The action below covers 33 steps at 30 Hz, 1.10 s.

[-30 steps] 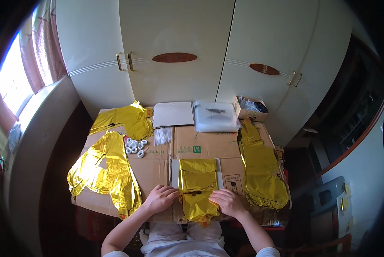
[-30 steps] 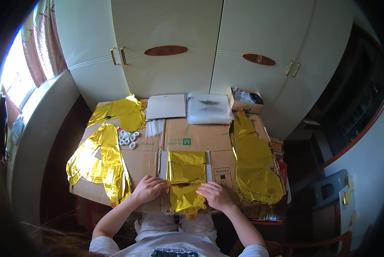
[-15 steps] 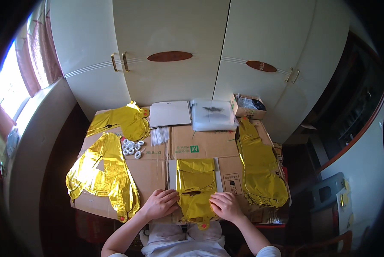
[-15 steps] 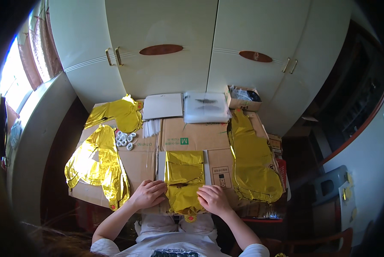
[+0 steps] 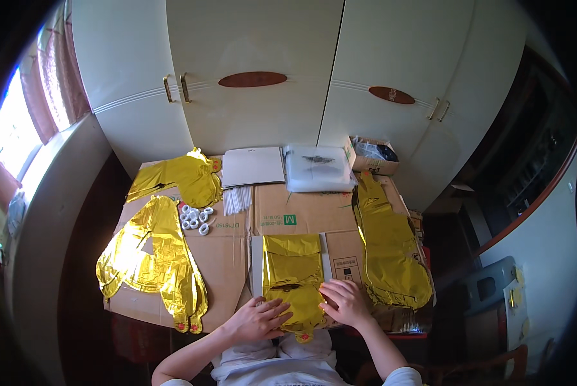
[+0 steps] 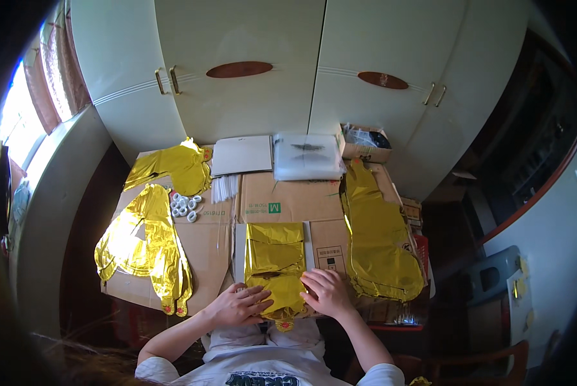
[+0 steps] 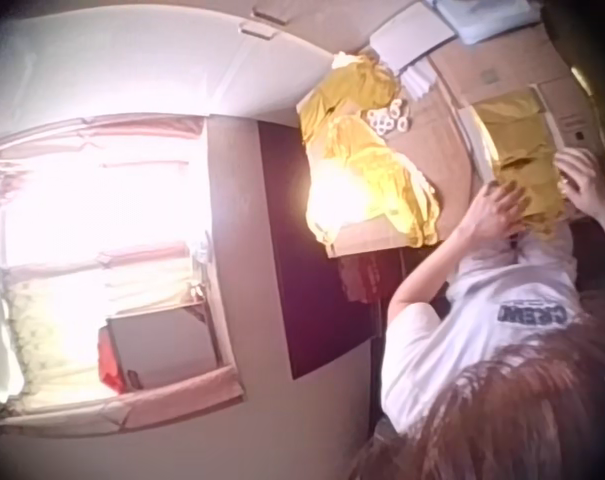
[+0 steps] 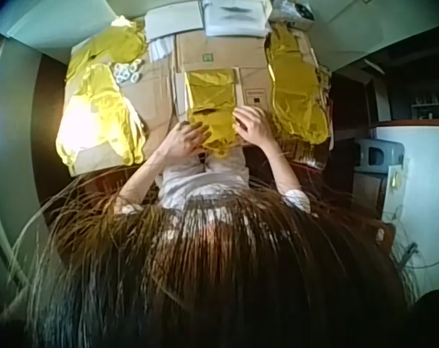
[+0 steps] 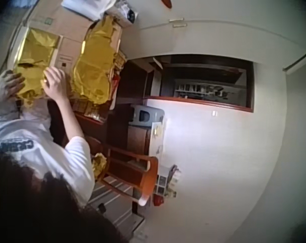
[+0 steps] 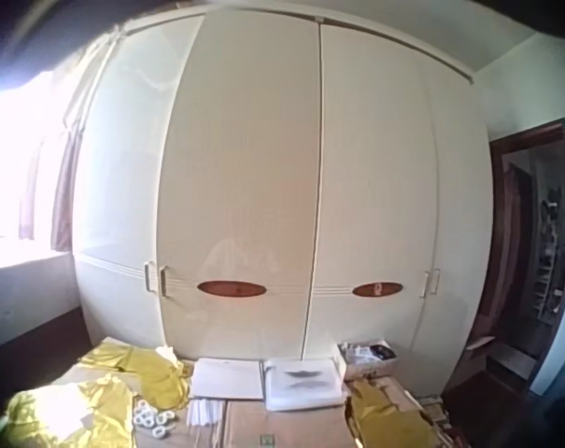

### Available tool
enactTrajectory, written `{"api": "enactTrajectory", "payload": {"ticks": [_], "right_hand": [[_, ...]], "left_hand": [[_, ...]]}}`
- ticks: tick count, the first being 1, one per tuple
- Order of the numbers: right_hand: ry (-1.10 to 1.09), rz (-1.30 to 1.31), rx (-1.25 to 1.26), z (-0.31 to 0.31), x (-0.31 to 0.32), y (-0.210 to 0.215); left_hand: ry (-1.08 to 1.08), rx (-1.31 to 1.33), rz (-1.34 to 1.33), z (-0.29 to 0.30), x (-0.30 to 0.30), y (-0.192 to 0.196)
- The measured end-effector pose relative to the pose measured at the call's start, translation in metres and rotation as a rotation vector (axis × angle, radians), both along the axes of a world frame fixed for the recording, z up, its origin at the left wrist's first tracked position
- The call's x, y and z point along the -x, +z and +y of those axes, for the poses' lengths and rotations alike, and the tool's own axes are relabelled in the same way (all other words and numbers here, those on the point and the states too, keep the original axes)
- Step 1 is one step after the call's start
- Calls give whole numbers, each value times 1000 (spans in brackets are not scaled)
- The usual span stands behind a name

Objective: Folding and preparing gold-colored foil bags at a workstation.

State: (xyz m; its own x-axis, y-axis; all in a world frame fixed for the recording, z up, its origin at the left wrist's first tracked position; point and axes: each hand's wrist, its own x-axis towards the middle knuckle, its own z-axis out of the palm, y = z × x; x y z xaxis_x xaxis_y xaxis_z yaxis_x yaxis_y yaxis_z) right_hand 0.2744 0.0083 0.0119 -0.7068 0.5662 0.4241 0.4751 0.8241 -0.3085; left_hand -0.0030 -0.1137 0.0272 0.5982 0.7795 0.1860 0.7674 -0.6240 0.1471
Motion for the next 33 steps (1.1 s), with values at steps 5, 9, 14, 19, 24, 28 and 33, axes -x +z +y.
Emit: {"api": "enactTrajectory", "payload": {"ticks": [5,9,14,19,24,28,33], "right_hand": [[-4,-4,-8,-1,0,-7],[-4,1,-27,-1,1,-4],[-2,8,-29,-2,2,-2],[1,20,-25,-2,1,-3],[-1,24,-23,-2,1,-4],[-1,25,-18,-2,1,-3],[2,19,-21,-2,1,-3]], "left_hand": [[21,19,9,-3,2,-2],[22,25,21,-4,3,-1],[25,14,12,-5,4,-1],[28,11,2,-6,5,1],[36,9,-3,-6,5,0],[47,16,14,-6,6,1],[37,10,14,-9,5,-3]]}}
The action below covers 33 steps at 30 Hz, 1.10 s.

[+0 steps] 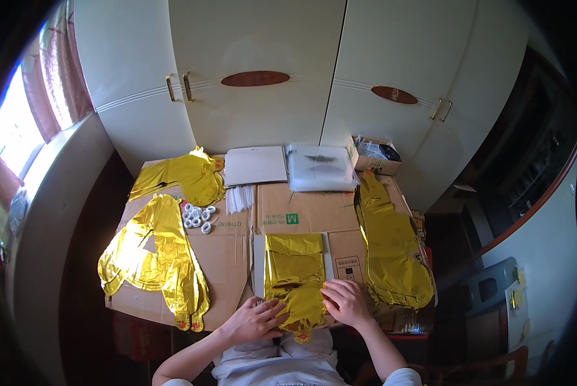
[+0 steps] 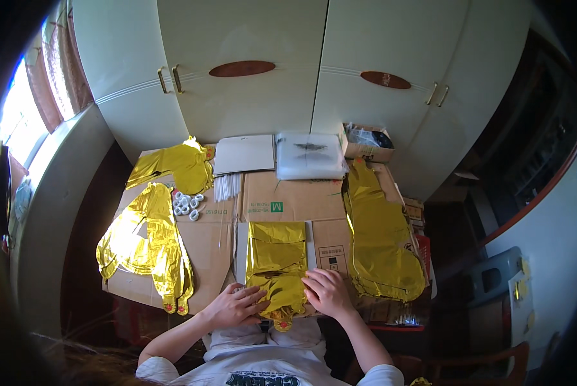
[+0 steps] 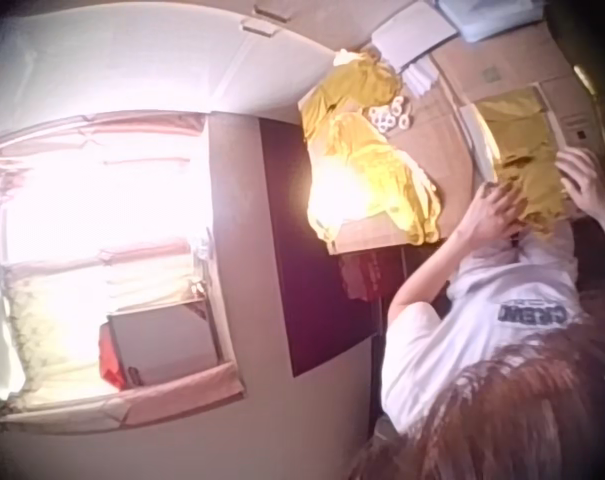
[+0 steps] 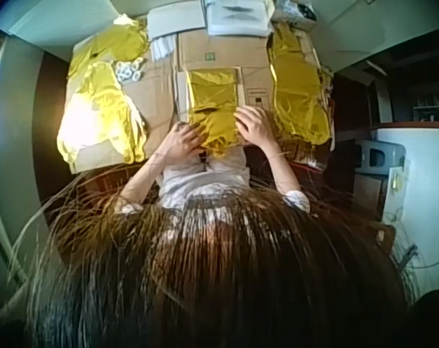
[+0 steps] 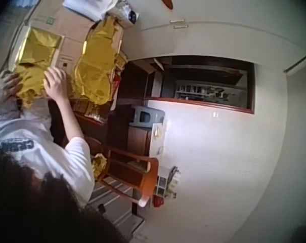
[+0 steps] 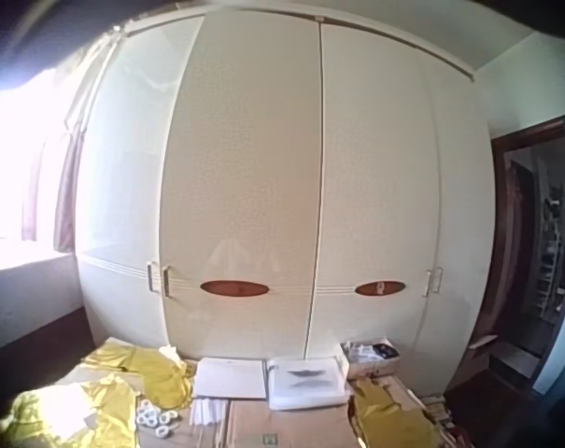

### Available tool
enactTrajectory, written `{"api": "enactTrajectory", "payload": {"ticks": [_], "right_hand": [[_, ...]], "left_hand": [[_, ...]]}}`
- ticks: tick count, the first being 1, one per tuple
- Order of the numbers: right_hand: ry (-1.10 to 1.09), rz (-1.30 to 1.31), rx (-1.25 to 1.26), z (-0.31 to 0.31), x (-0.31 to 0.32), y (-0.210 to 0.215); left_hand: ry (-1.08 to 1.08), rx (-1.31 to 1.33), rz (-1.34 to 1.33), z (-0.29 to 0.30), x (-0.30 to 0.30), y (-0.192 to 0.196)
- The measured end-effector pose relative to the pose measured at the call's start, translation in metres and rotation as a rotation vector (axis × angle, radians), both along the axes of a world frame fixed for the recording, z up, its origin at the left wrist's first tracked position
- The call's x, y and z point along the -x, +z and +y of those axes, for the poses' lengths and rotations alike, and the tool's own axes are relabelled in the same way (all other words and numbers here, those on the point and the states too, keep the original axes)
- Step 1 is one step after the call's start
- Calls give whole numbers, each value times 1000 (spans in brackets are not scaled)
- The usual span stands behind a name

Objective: Folding and preparing gold-colored foil bags at a workstation.

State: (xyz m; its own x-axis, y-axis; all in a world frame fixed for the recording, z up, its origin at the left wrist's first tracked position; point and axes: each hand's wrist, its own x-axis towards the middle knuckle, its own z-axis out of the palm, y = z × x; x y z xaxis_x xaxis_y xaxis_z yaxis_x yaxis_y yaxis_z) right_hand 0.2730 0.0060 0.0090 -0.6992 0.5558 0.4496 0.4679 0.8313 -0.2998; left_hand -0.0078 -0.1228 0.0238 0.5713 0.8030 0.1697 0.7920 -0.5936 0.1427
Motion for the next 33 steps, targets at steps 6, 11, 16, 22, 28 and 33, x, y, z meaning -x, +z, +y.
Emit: {"api": "enactTrajectory", "payload": {"ticks": [6,11,16,22,28,33], "right_hand": [[8,28,27,-1,1,2],[78,52,25,6,23,12],[110,15,-26,14,43,9],[142,-65,-25,11,54,9],[166,-115,-38,7,44,5],[-101,-167,-37,21,-26,38]], "left_hand": [[2,-8,-35,0,-2,6],[143,-75,-124,15,11,14],[338,-36,-260,38,30,15],[241,-32,-200,52,41,8],[188,-30,-120,52,38,-1],[235,-37,-161,43,45,13]]}}
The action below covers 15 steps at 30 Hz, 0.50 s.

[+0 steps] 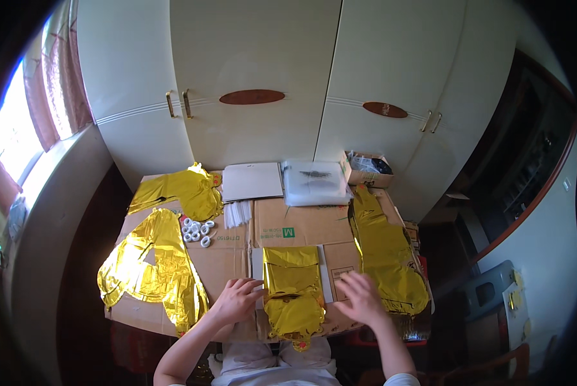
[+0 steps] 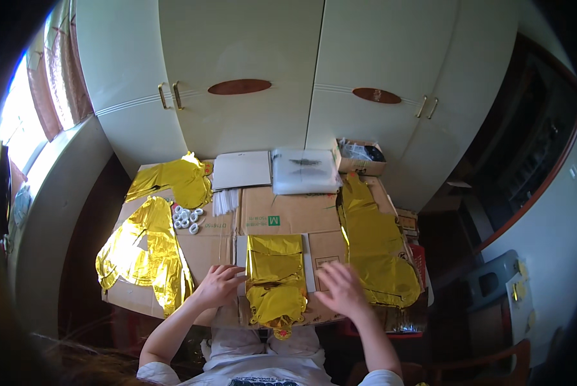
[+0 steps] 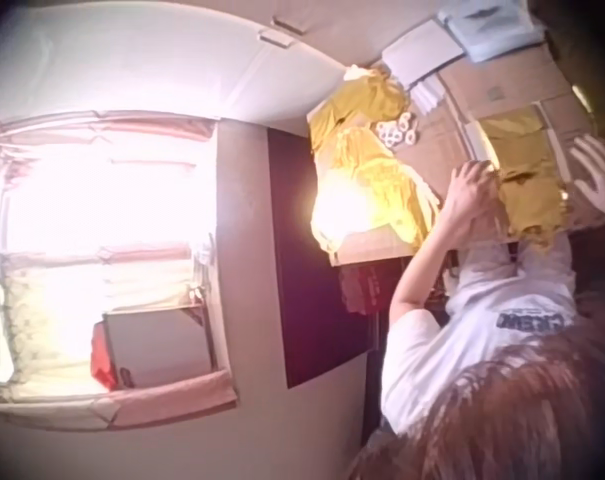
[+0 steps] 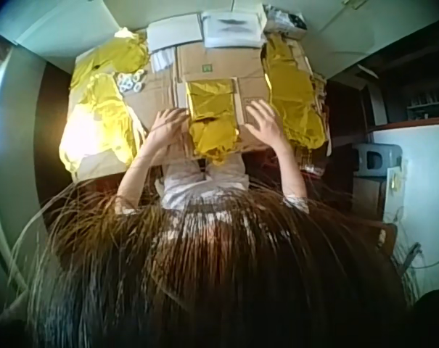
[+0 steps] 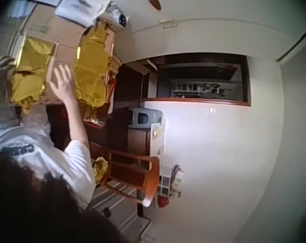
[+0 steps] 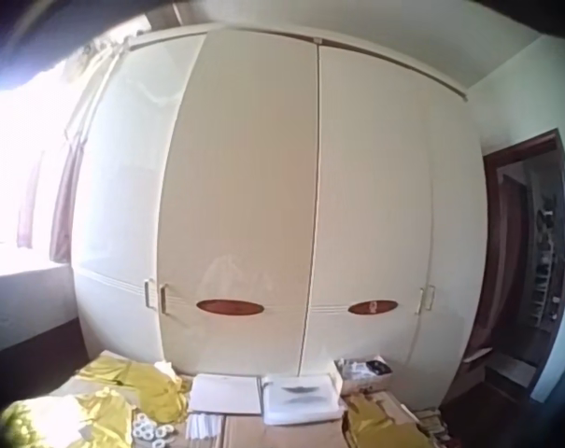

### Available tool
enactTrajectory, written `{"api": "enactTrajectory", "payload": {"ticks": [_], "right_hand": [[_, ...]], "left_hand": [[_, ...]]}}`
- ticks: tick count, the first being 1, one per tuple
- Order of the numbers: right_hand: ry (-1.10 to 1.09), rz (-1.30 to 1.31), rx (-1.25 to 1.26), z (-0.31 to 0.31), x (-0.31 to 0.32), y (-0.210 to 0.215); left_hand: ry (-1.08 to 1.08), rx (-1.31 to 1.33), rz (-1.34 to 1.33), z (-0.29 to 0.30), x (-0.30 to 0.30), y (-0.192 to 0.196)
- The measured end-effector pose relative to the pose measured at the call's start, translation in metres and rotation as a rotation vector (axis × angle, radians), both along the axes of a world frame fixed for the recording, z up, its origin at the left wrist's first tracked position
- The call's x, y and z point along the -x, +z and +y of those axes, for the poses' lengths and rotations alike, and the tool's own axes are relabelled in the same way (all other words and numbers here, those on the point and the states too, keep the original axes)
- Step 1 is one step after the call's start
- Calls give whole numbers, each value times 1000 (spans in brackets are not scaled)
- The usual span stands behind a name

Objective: Folding and preparing gold-colored foil bags at a workstation.

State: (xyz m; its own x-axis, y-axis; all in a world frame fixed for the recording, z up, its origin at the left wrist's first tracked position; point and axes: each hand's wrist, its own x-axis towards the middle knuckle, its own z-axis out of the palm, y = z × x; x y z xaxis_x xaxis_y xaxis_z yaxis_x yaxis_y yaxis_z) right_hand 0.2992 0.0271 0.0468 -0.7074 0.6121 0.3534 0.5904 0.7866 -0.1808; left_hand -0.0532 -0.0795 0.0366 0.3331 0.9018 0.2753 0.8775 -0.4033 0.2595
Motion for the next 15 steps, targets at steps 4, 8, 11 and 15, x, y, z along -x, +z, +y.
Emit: {"api": "enactTrajectory", "payload": {"ticks": [4,8,11,15], "right_hand": [[-408,-269,47,1,-73,10],[-365,-197,179,11,-111,-16],[-319,-232,121,10,-115,-28],[-286,-174,52,10,-97,-11]], "left_hand": [[0,-45,-58,-2,-1,14],[-34,-75,-69,1,-10,10],[-60,-72,-61,6,-21,13],[-64,-92,-65,7,-19,16]]}}
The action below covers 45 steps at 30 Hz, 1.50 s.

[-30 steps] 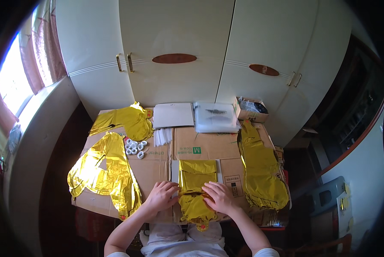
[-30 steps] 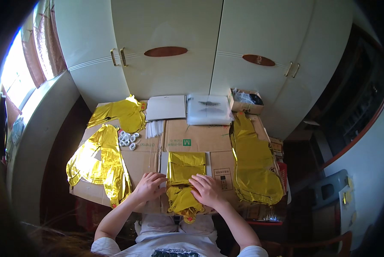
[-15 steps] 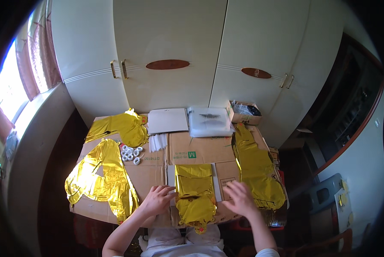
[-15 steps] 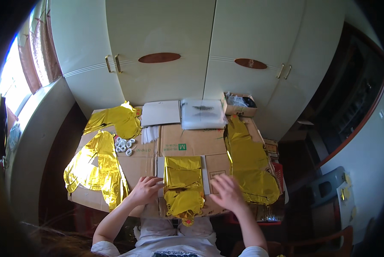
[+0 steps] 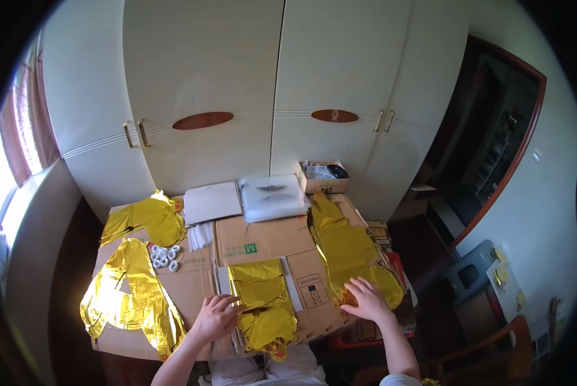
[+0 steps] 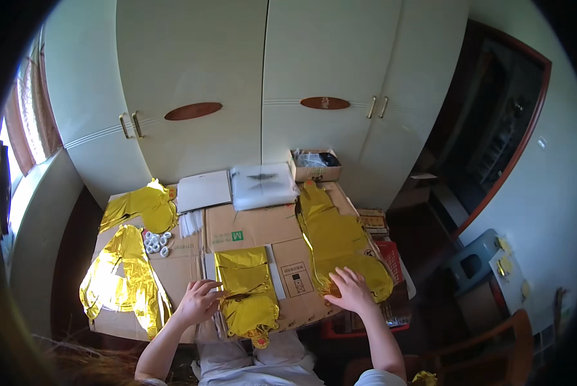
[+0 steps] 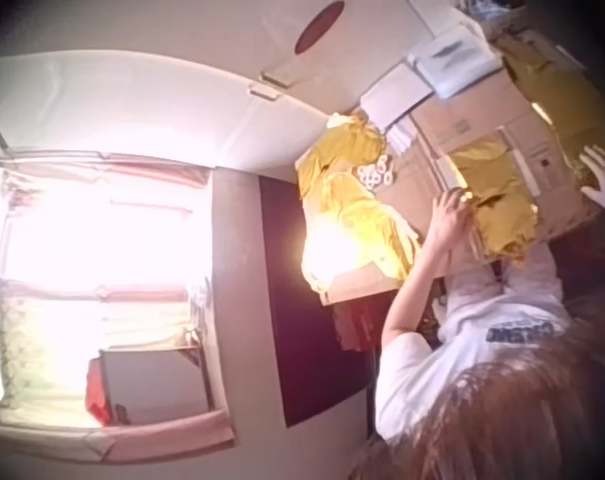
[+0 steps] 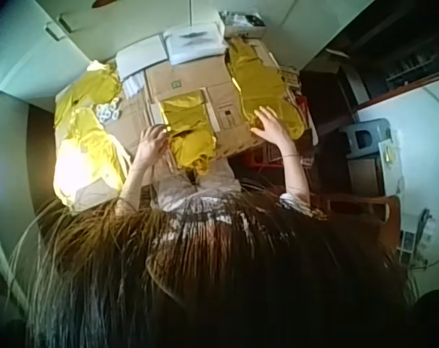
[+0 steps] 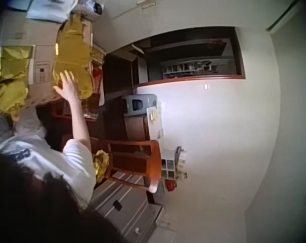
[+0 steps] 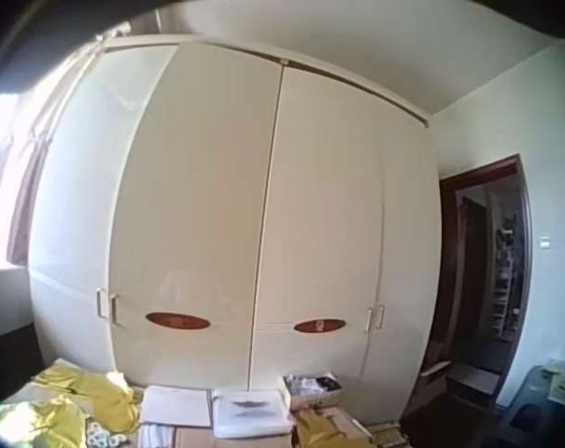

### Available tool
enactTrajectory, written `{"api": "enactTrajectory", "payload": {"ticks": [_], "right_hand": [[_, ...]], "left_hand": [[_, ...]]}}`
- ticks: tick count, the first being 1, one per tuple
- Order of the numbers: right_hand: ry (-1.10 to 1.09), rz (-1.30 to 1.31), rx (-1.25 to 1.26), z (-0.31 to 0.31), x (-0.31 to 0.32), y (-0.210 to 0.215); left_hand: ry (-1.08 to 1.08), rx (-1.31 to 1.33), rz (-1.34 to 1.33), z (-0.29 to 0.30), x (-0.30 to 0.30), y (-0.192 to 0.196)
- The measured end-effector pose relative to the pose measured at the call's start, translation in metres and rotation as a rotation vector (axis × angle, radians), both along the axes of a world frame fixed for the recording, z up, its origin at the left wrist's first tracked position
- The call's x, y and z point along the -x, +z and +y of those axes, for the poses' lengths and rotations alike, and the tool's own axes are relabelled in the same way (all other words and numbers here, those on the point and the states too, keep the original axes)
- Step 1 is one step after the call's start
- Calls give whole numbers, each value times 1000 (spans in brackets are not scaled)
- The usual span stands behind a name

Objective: Folding and preparing gold-colored foil bags at a workstation.

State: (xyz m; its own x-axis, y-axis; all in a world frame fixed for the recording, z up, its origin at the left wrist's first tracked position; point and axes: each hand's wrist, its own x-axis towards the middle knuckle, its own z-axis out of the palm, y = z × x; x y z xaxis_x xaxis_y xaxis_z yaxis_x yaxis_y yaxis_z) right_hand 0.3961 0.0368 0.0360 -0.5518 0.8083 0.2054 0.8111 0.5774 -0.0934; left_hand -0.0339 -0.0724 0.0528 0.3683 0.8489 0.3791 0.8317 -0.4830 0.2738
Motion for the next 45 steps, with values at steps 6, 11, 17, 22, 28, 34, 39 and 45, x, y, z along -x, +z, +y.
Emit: {"api": "enactTrajectory", "payload": {"ticks": [6,11,17,22,28,34,39,45], "right_hand": [[215,194,101,40,73,3],[291,181,172,81,138,3],[411,259,214,117,192,-6],[465,338,218,115,230,-13],[437,418,83,99,205,-8],[395,476,79,112,190,-19],[424,452,81,116,203,-13],[478,476,95,119,215,-16]], "left_hand": [[132,33,-30,9,17,2],[253,89,-14,6,44,2],[325,49,118,72,102,7],[449,201,180,200,158,3],[382,130,294,296,191,-18],[244,313,362,317,195,-14],[183,334,480,307,191,-3],[116,168,571,297,187,-6]]}}
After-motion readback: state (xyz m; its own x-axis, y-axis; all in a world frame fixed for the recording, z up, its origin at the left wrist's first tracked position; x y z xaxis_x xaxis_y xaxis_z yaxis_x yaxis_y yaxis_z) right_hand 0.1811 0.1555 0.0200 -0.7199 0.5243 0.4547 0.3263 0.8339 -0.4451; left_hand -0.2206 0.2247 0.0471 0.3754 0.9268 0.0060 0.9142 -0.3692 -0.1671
